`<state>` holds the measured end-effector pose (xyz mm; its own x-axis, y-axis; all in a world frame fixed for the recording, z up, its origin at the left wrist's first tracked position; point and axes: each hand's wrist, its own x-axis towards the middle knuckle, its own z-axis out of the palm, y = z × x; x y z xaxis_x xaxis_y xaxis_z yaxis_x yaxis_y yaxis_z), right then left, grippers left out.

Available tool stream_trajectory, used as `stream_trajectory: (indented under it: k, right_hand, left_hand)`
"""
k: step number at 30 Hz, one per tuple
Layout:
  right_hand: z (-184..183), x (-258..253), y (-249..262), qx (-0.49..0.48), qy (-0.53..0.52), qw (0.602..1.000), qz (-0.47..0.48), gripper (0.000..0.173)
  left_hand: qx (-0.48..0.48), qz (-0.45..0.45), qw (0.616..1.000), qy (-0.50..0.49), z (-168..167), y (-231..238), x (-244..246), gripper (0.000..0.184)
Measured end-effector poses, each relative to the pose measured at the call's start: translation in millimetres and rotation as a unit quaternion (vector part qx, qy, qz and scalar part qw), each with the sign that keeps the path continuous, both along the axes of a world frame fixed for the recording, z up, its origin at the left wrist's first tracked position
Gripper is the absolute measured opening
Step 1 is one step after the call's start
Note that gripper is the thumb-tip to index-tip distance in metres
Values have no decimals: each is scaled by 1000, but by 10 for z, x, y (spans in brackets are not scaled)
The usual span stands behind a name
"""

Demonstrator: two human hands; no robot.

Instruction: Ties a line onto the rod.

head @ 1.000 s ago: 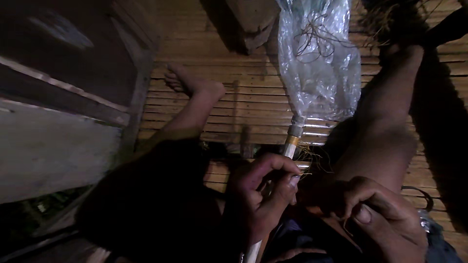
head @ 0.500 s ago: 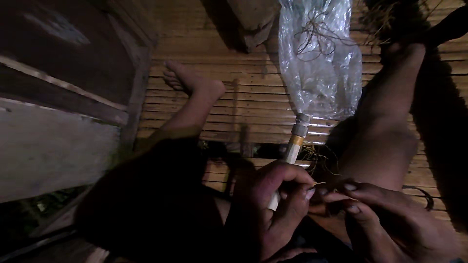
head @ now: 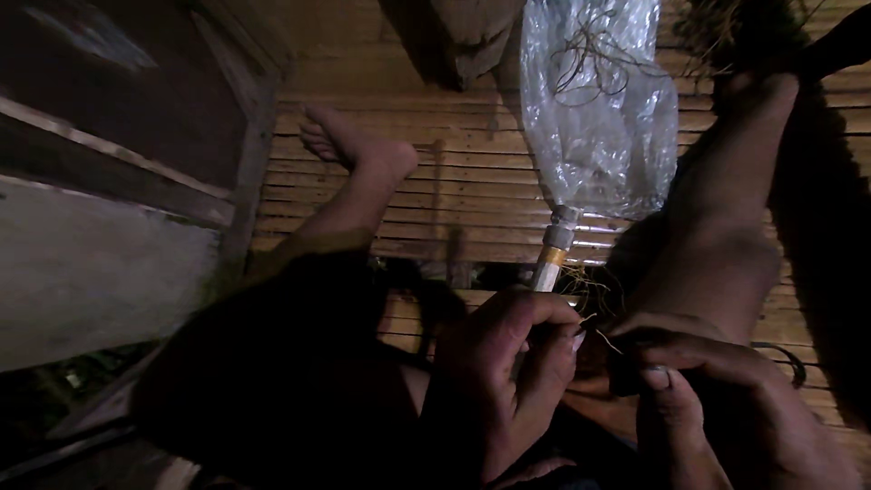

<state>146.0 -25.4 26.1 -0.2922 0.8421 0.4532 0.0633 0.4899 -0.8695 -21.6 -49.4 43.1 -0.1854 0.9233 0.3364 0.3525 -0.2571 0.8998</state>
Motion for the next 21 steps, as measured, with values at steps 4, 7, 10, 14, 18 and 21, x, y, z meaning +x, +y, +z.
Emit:
stream_trajectory:
  k: [4,7,10,14,18,21]
  right_hand:
    - [8,-10,-11,-12,-13,1000,-5,14]
    - [15,-20,-10,-20,-14,1000,1,14]
    - [24,-26,-17,-23,-12,1000,0,15]
    - [33,-20,-15,-25,-10,1000,6,15]
    - [22,-31,-15,-35,1,999,2,15]
    - [12,-46,-17,-34,11,999,-1,14]
  left_hand:
    - [4,-8,1000,18,-41,-39,-15,17]
    - [14,-4,1000,17,-51,-46,-12,19]
    - [11,-6,1000,26,-41,-53,-15,18]
    - [11,-11,999,47,-32,-55,-18,18]
    - [12,-14,999,44,-38,-58,-24,17]
    - [9,-24,1000,11,-51,-53,-23,17]
